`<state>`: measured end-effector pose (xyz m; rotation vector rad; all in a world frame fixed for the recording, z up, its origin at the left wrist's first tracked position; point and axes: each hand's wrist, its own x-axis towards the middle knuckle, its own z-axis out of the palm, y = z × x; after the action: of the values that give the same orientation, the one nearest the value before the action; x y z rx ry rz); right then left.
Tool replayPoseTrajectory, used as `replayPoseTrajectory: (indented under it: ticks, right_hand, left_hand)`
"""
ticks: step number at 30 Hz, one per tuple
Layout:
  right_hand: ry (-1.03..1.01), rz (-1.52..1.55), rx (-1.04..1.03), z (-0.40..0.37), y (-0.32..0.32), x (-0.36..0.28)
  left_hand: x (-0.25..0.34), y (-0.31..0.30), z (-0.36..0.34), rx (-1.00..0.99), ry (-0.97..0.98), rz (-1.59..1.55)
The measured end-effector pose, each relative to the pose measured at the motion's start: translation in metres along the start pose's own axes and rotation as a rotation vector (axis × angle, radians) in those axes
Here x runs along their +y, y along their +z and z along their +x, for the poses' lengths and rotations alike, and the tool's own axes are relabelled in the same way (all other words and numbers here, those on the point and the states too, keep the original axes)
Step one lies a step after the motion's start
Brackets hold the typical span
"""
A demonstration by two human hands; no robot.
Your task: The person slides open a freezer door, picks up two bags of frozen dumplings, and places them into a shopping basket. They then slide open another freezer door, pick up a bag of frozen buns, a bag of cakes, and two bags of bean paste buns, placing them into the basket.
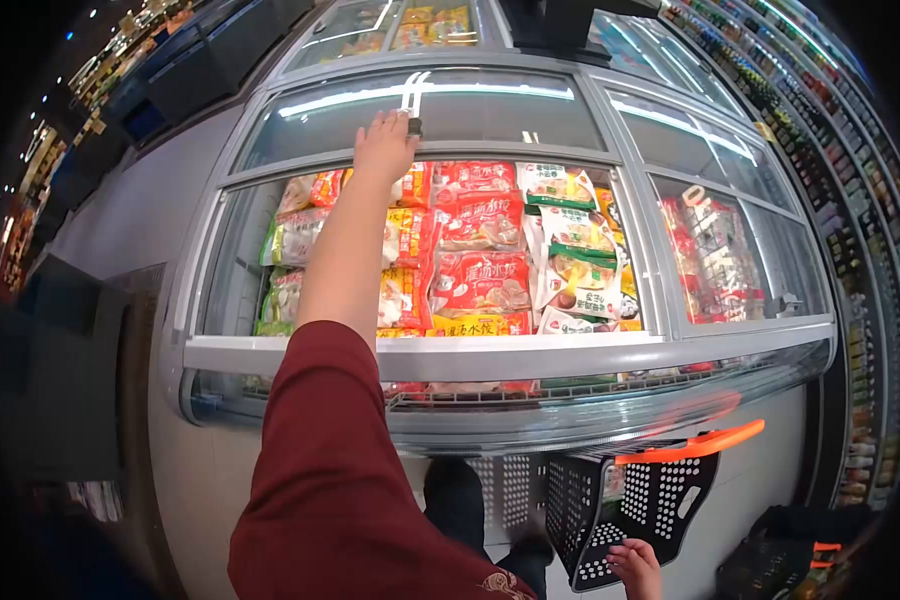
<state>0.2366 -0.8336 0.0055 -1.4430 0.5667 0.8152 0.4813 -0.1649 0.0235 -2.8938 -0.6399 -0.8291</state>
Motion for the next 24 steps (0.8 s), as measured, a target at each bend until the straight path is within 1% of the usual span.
replayPoseTrajectory:
  ticks: [2, 3, 4, 5, 6, 7, 8, 11, 12, 15, 17, 19, 20, 22, 24]
  right_hand:
    - [-0.015, 0.050, 0.115, -0.029, 0.016, -0.007]
    - [-0.015, 0.063, 0.166, -0.042, 0.021, -0.012]
    - [-0.038, 0.016, 0.131, -0.050, 0.025, -0.016]
    - [-0.029, 0.001, 0.165, -0.054, 0.025, -0.015]
    - [-0.016, -0.015, 0.196, -0.058, 0.023, -0.013]
    - [0.000, -0.033, 0.227, -0.063, 0.019, -0.013]
    - [0.001, -0.032, 0.203, -0.065, 0.015, -0.013]
    - [-0.087, -0.032, 0.209, -0.073, 0.021, -0.024]
    - [-0.125, -0.002, 0.256, -0.071, 0.021, -0.022]
    - [-0.182, 0.014, 0.245, -0.075, 0.031, -0.037]
    - [-0.227, 0.014, 0.202, -0.076, 0.023, -0.038]
    - [-0.281, 0.029, 0.190, -0.080, 0.014, -0.041]
    - [-0.317, 0.046, 0.149, -0.082, 0.008, -0.040]
    - [-0.328, 0.035, 0.094, -0.089, -0.006, -0.038]
    - [-0.331, -0.002, 0.056, -0.094, -0.026, -0.037]
  left_hand:
    - [-0.005, 0.012, 0.027, -0.228, -0.028, -0.058]
    - [0.001, 0.012, 0.034, -0.294, -0.040, -0.069]
    - [0.003, 0.008, 0.041, -0.363, -0.055, -0.067]
    - [0.003, 0.004, 0.047, -0.427, -0.069, -0.058]
    - [0.000, 0.006, 0.046, -0.357, 0.000, -0.001]
    - [-0.004, 0.006, 0.046, -0.338, 0.003, -0.025]
    - [-0.004, 0.008, 0.044, -0.322, 0.007, -0.051]
    - [0.003, 0.003, 0.007, -0.236, 0.057, -0.103]
    - [0.005, -0.006, -0.011, -0.198, 0.084, -0.107]
    - [0.007, -0.036, -0.057, -0.353, 0.162, -0.194]
    - [0.011, -0.045, -0.099, -0.280, 0.214, -0.244]
    - [0.029, -0.080, -0.135, -0.322, 0.200, -0.221]
    - [0.036, -0.090, -0.148, -0.315, 0.189, -0.215]
    - [0.045, -0.103, -0.182, -0.323, 0.164, -0.213]
    - [0.051, -0.116, -0.194, -0.354, 0.081, -0.162]
